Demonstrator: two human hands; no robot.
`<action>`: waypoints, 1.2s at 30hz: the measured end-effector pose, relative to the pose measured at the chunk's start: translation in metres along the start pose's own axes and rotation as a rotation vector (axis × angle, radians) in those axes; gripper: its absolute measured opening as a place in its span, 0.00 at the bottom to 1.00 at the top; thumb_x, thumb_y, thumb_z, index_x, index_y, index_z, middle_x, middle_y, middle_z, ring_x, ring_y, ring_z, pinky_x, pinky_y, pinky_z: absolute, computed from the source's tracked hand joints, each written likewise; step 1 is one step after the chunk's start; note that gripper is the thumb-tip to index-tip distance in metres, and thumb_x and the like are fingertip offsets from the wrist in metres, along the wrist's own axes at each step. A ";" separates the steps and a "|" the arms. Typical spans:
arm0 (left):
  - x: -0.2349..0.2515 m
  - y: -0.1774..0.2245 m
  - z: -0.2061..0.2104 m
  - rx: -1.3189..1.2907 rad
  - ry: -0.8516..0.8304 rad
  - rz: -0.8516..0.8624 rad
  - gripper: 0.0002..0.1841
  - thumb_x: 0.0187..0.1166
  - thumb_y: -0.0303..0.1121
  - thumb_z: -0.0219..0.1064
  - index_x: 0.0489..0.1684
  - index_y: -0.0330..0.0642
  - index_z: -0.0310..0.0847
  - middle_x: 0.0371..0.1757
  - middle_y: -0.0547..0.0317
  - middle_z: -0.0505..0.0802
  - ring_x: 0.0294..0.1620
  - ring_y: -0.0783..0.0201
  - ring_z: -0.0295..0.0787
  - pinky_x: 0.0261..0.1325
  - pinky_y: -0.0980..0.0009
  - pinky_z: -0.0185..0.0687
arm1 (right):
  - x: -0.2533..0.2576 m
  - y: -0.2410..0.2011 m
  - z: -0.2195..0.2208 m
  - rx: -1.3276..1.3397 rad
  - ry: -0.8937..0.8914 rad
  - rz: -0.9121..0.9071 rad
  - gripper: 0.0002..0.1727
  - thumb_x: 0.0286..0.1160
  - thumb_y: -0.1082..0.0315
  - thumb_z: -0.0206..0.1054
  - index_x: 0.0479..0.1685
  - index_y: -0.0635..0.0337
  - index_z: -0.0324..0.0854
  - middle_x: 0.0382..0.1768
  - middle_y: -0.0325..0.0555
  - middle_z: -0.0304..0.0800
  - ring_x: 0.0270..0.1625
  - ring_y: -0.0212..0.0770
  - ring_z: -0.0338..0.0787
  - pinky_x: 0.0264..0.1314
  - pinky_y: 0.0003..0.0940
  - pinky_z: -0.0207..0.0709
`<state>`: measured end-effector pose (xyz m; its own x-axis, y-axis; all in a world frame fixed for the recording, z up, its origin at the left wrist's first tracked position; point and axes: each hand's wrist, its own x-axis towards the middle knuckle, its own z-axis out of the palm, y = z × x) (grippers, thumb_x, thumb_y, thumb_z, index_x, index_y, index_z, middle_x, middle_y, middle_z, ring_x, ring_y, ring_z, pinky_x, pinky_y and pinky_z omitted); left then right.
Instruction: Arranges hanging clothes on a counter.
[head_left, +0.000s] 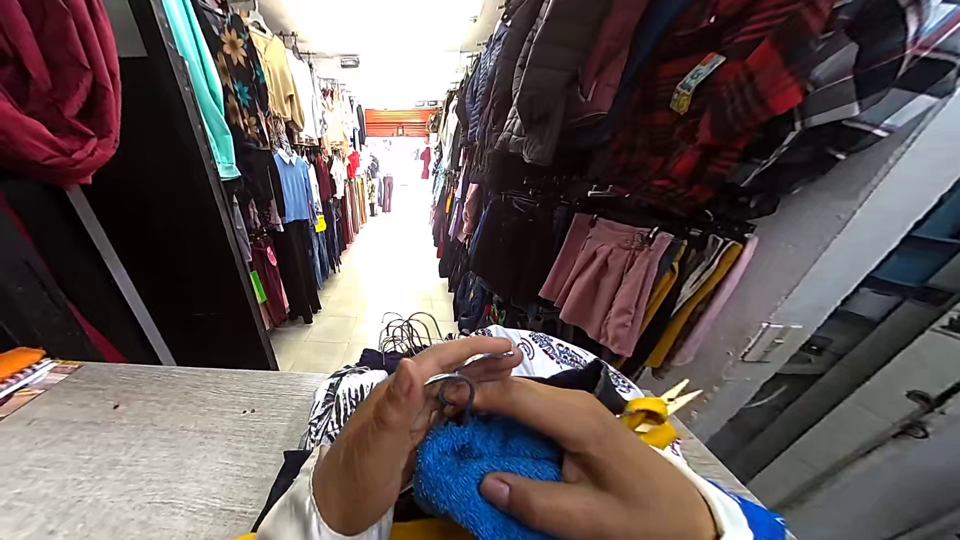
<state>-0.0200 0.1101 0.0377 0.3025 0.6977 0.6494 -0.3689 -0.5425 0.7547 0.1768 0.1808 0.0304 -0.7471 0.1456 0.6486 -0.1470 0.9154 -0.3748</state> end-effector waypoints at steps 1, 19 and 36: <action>0.003 0.000 -0.001 -0.056 -0.034 0.007 0.44 0.78 0.73 0.47 0.82 0.48 0.75 0.72 0.53 0.89 0.76 0.63 0.83 0.82 0.67 0.71 | 0.000 0.001 0.000 -0.006 -0.001 0.002 0.26 0.83 0.52 0.65 0.69 0.64 0.80 0.60 0.50 0.90 0.65 0.33 0.86 0.71 0.32 0.79; -0.002 0.003 0.005 -0.736 0.568 -0.126 0.53 0.80 0.73 0.20 0.75 0.39 0.79 0.56 0.44 0.93 0.56 0.53 0.93 0.63 0.61 0.87 | 0.003 0.011 0.002 0.017 0.039 0.047 0.28 0.82 0.52 0.65 0.72 0.64 0.79 0.62 0.47 0.90 0.65 0.32 0.87 0.71 0.32 0.81; -0.005 -0.020 -0.011 0.861 0.507 0.303 0.26 0.88 0.51 0.60 0.74 0.41 0.81 0.39 0.68 0.91 0.33 0.80 0.84 0.37 0.84 0.83 | 0.006 0.014 0.013 -0.134 0.191 0.171 0.35 0.79 0.48 0.66 0.82 0.59 0.70 0.65 0.43 0.87 0.62 0.30 0.86 0.66 0.31 0.83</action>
<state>-0.0235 0.1225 0.0184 -0.1757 0.4834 0.8576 0.4440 -0.7386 0.5073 0.1618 0.1900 0.0208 -0.6160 0.3590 0.7012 0.0675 0.9109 -0.4070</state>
